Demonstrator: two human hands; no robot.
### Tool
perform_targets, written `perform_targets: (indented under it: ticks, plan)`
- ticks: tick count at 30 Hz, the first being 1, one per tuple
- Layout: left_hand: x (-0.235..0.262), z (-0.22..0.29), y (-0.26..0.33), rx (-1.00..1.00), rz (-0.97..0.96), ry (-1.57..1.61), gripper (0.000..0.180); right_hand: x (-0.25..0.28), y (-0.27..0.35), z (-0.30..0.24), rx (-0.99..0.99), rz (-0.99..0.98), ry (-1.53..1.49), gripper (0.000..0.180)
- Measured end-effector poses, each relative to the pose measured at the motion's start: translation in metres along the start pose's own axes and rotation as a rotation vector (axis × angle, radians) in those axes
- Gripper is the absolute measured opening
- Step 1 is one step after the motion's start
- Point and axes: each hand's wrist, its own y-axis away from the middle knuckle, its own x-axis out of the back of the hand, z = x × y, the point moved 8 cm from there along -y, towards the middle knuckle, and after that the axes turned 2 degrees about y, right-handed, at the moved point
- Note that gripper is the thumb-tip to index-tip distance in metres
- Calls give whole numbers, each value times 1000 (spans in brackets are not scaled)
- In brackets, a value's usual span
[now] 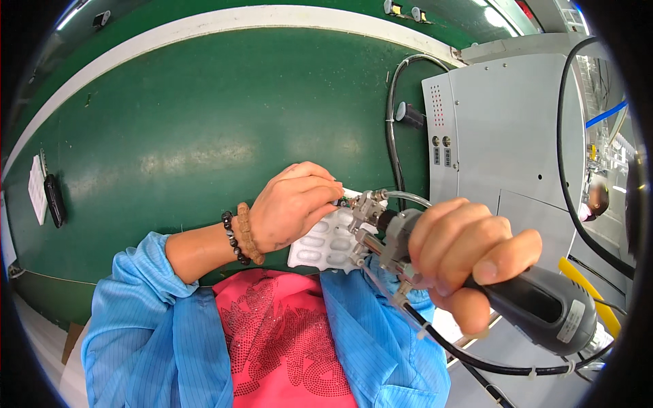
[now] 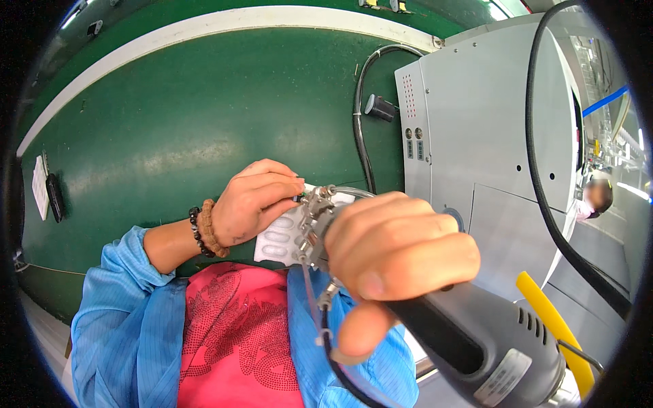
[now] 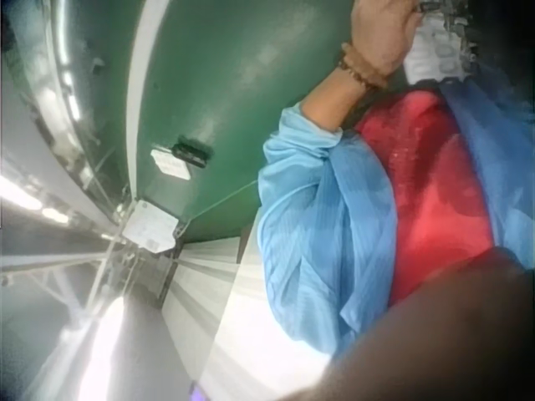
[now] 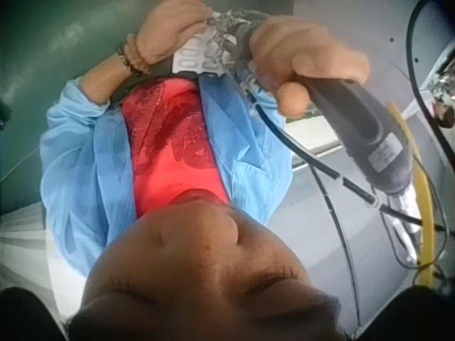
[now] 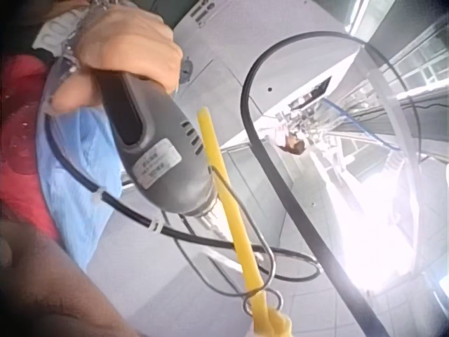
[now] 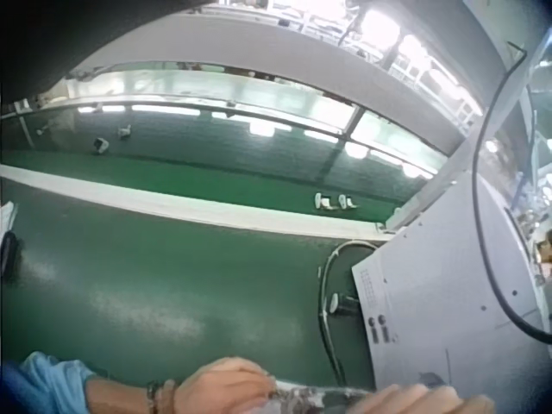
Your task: The person uses a soldering iron to apply solder to small green circuit boards. They repeatedly pick up a board, hold it against a white foam holder, and apply the soldering iron to specific points on the board. After soldering, the person places the board on the green workbench and picks up the next one to continue the process.
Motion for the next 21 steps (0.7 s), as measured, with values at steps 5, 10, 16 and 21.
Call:
perform_targets:
  ticks: [5, 10, 16, 21]
  plan:
    - [0, -7, 11, 26, 12, -33, 29, 22, 17, -45, 179, 85, -87, 42]
    - [7, -9, 6, 94, 16, 47, 29, 32, 17, -67, 201, 135, -114, 40]
    - [83, -17, -25, 177, 108, -77, 27, 40, 22, -69, 251, 165, 47, 38]
    - [186, -87, -88, 310, 373, -403, 32, 39, 21, -63, 252, 173, 69, 40]
